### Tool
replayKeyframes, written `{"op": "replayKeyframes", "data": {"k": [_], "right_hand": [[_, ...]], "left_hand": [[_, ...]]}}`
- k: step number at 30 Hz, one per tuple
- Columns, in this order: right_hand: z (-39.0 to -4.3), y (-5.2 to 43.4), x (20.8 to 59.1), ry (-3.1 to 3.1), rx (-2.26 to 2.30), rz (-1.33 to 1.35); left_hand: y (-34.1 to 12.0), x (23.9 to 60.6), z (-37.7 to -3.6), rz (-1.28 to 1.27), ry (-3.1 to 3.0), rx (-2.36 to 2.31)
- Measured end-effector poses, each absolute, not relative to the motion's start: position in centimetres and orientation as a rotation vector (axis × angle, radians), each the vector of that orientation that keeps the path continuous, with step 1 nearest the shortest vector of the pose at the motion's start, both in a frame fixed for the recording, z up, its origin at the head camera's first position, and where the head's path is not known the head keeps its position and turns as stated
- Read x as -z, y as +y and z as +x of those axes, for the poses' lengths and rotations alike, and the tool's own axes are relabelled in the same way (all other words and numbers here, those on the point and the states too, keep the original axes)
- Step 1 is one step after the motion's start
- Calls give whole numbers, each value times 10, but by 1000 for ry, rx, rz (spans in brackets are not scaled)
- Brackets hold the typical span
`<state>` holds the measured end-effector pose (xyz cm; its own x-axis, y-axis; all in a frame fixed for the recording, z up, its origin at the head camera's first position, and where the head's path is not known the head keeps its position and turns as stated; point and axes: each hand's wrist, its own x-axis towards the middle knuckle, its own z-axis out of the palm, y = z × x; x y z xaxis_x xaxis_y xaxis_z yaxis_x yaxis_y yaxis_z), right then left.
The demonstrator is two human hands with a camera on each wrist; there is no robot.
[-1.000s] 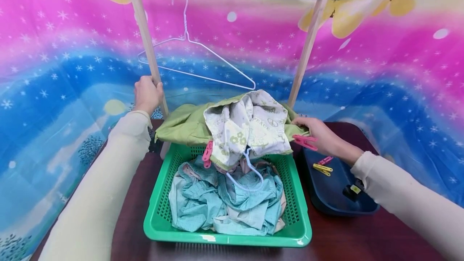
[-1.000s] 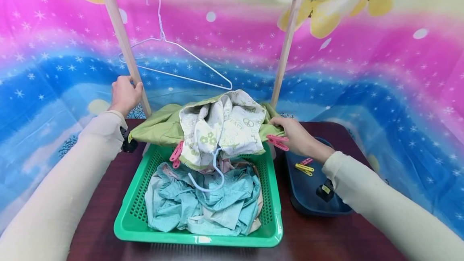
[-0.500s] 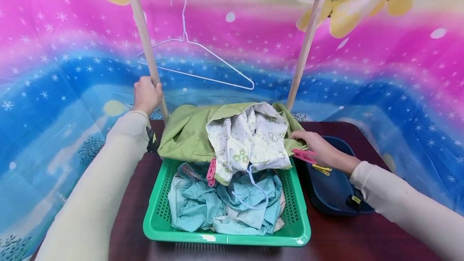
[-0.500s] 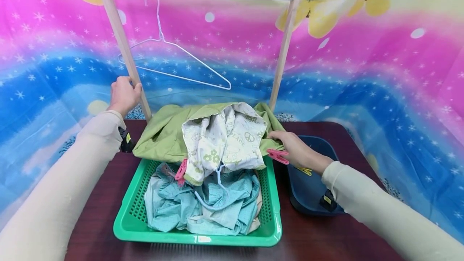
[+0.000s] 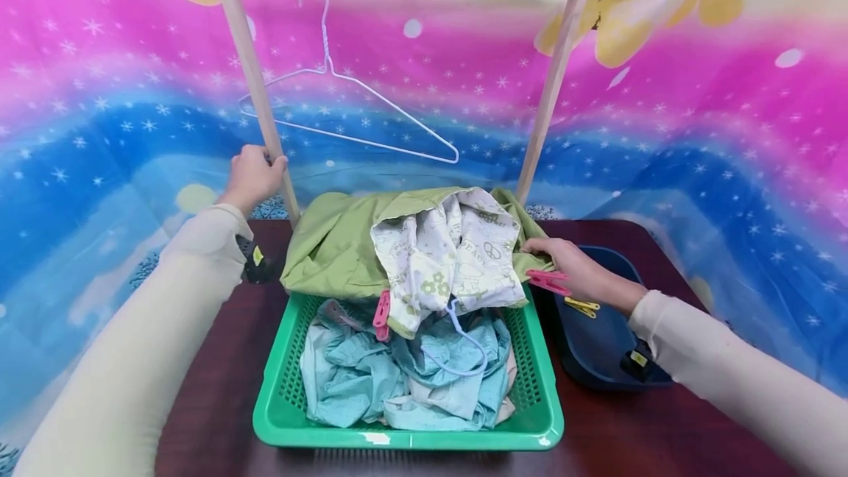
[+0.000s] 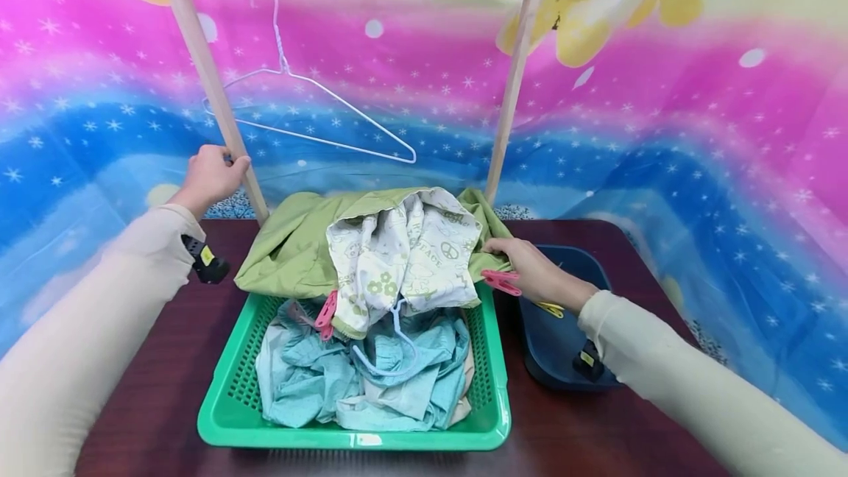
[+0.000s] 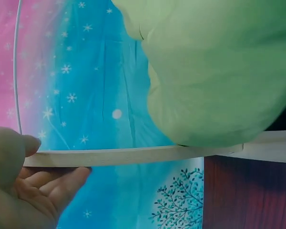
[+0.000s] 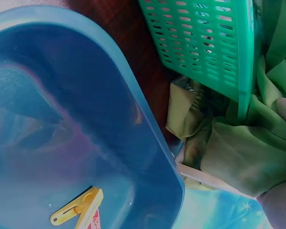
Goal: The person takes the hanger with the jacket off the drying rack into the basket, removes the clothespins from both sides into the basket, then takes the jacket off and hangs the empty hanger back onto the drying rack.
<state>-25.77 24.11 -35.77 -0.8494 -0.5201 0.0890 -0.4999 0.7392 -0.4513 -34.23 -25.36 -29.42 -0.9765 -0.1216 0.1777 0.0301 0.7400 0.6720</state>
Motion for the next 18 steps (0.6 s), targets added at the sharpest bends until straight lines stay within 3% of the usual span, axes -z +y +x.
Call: {"op": "replayKeyframes", "data": {"k": [12, 18], "right_hand": [[-260, 239, 356, 2859, 783, -794], [-260, 239, 353, 2861, 800, -801]], "left_hand": [[-270, 295, -316, 89, -2776, 872], [-265, 291, -292, -89, -2797, 927]]}}
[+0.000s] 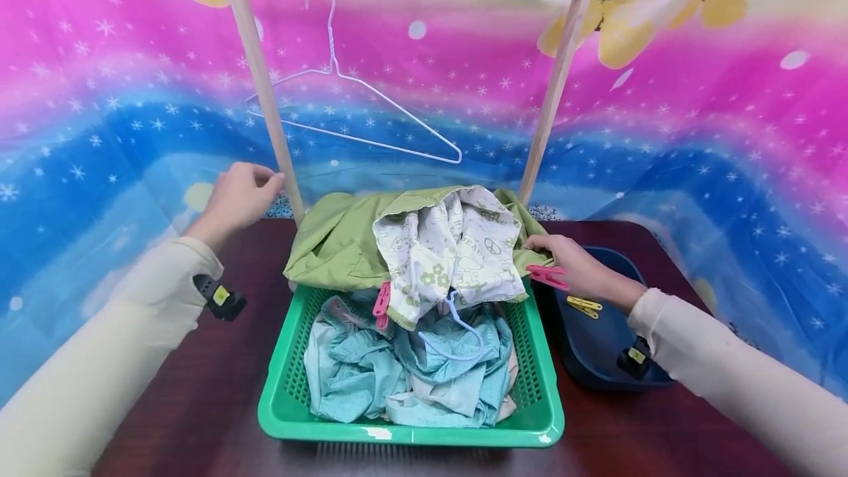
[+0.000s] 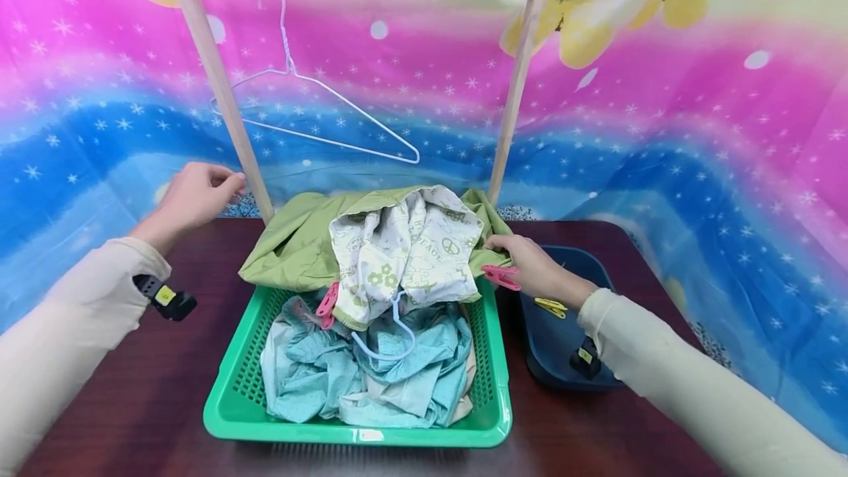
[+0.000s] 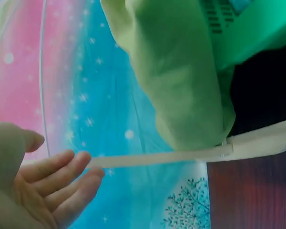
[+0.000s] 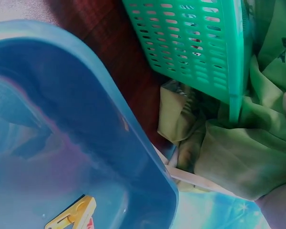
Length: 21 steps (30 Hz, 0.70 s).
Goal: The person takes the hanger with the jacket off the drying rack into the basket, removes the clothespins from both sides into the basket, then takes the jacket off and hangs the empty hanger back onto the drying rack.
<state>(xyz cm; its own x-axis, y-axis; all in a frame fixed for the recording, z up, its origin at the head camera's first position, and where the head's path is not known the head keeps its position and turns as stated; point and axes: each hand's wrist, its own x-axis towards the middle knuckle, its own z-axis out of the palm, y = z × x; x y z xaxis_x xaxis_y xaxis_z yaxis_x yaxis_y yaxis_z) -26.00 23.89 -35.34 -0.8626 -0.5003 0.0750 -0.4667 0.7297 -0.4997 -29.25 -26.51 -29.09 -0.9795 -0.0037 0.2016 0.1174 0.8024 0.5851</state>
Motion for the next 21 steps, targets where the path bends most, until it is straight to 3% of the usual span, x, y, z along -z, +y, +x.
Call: {"op": "replayKeyframes", "data": {"k": [14, 21], "right_hand": [[-263, 238, 348, 2829, 873, -861], [-263, 233, 339, 2848, 948, -817]], "left_hand": [[-234, 303, -243, -907, -3098, 882], [-225, 314, -237, -886, -3114, 609]]}}
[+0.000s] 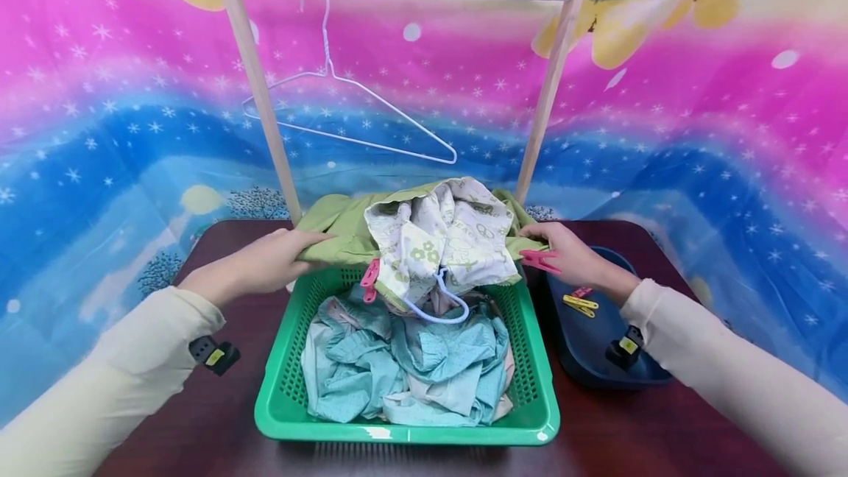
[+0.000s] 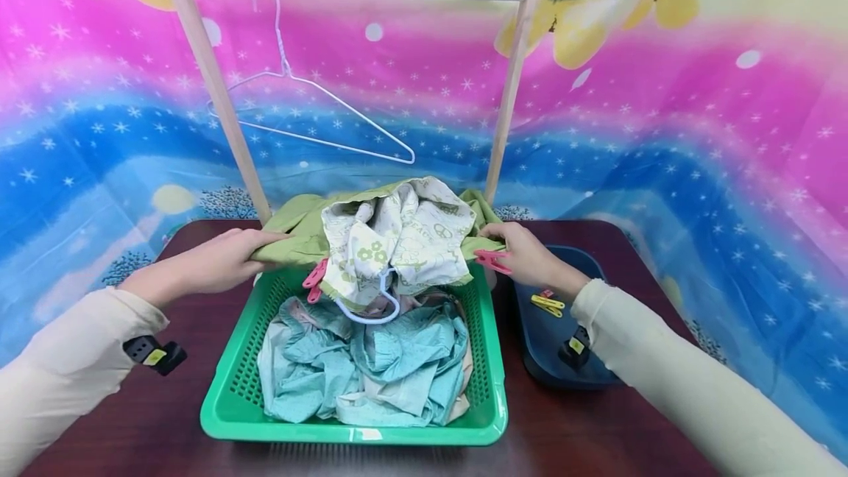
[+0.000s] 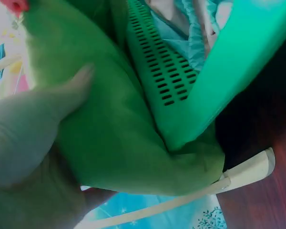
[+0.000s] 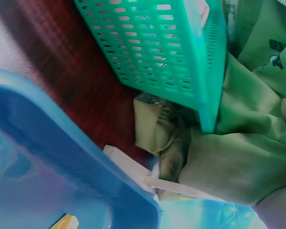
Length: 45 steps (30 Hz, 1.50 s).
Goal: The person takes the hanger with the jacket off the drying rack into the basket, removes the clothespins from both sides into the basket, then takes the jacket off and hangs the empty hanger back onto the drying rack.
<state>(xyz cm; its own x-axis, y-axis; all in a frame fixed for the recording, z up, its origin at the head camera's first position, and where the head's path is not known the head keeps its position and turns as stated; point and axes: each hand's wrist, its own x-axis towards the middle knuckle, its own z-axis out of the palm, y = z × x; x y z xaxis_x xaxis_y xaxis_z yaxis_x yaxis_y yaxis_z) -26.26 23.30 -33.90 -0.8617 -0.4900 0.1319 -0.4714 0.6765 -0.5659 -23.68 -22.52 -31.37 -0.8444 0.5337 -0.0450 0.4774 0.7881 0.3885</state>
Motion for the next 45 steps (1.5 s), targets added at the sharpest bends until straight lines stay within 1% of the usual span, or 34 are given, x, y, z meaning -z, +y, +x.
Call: {"op": "replayKeyframes", "data": {"k": [5, 12, 18, 24, 29, 32, 36, 40, 45], "right_hand": [[-257, 227, 331, 2855, 1002, -790], [-244, 227, 328, 2841, 1004, -775], [-233, 236, 335, 2728, 949, -785], [-224, 246, 344, 2659, 845, -942], [-224, 247, 354, 2639, 831, -993], [-226, 245, 358, 2641, 886, -963], [-229, 243, 360, 2642, 934, -846], [-233, 241, 360, 2621, 966, -787], [-238, 237, 364, 2634, 1032, -837]], "left_hand": [[-228, 304, -235, 750, 2921, -601], [-238, 295, -229, 819, 2886, -688], [-245, 307, -231, 883, 2704, -796], [-254, 328, -238, 986, 2590, -915], [-261, 341, -242, 925, 2557, -979], [-264, 346, -244, 898, 2524, -1054], [-263, 351, -242, 832, 2554, -1118], [-258, 352, -237, 749, 2672, -1077], [-246, 355, -233, 702, 2840, -974]]}}
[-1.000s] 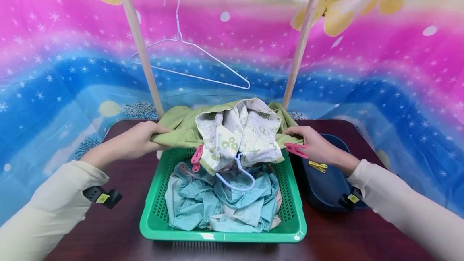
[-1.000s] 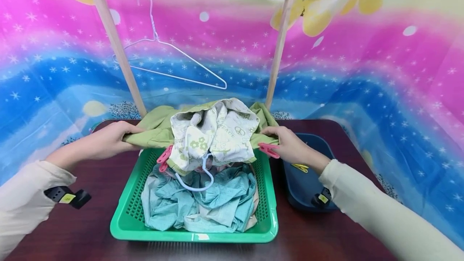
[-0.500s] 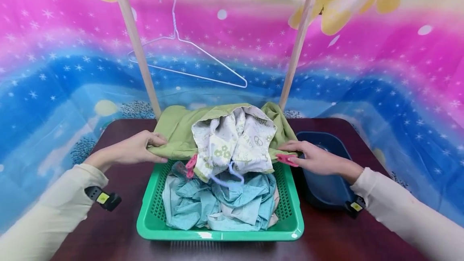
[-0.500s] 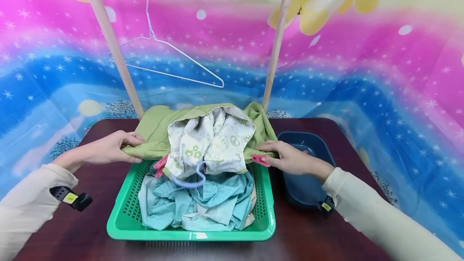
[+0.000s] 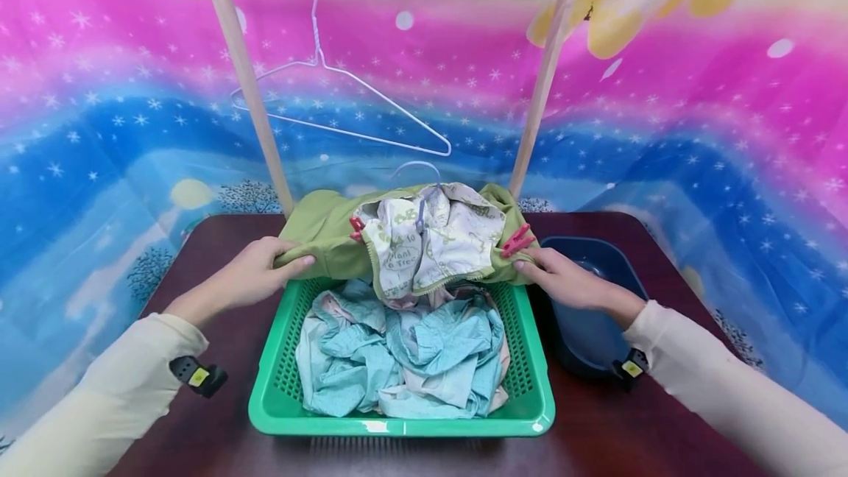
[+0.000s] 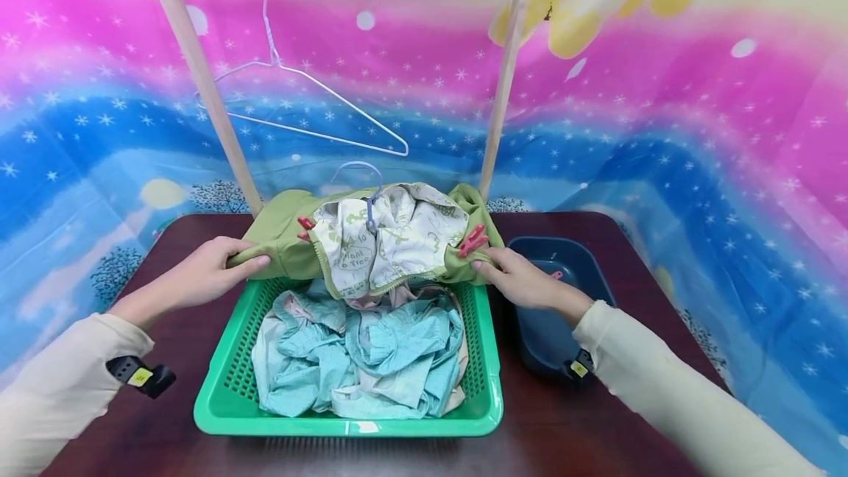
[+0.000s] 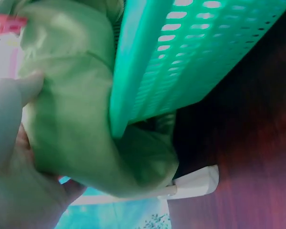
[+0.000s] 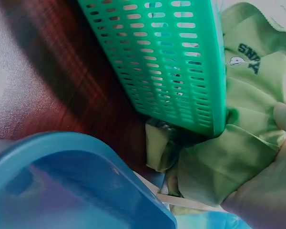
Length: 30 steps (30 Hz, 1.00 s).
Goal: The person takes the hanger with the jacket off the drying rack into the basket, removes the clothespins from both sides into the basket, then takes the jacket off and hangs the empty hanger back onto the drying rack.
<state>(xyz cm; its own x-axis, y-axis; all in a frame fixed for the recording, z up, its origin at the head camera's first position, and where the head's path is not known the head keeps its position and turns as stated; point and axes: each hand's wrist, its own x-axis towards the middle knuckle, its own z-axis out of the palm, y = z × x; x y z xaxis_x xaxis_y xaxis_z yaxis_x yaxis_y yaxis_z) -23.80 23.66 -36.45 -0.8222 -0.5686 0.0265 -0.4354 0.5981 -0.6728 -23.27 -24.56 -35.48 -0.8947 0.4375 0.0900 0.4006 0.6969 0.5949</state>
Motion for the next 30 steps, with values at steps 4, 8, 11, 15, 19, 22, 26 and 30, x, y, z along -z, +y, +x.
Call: {"op": "replayKeyframes", "data": {"k": [4, 8, 11, 15, 19, 22, 26, 30], "right_hand": [[-240, 232, 367, 2676, 1025, -809], [-241, 229, 368, 2732, 993, -751], [-241, 229, 370, 2767, 978, -721], [-241, 231, 374, 2806, 970, -713], [-242, 231, 377, 2834, 957, -712], [-242, 232, 379, 2842, 950, -712], [-241, 232, 381, 2854, 949, -726], [-241, 234, 383, 2862, 962, -739]], "left_hand": [[-238, 363, -230, 738, 2985, -908], [-232, 374, -228, 730, 3101, -837], [-227, 383, -230, 716, 3176, -805], [-222, 396, -233, 739, 3288, -796], [-220, 406, -234, 747, 3392, -795], [-219, 409, -233, 755, 3449, -800], [-218, 411, -232, 750, 3478, -813], [-216, 412, -232, 735, 3475, -810]]}}
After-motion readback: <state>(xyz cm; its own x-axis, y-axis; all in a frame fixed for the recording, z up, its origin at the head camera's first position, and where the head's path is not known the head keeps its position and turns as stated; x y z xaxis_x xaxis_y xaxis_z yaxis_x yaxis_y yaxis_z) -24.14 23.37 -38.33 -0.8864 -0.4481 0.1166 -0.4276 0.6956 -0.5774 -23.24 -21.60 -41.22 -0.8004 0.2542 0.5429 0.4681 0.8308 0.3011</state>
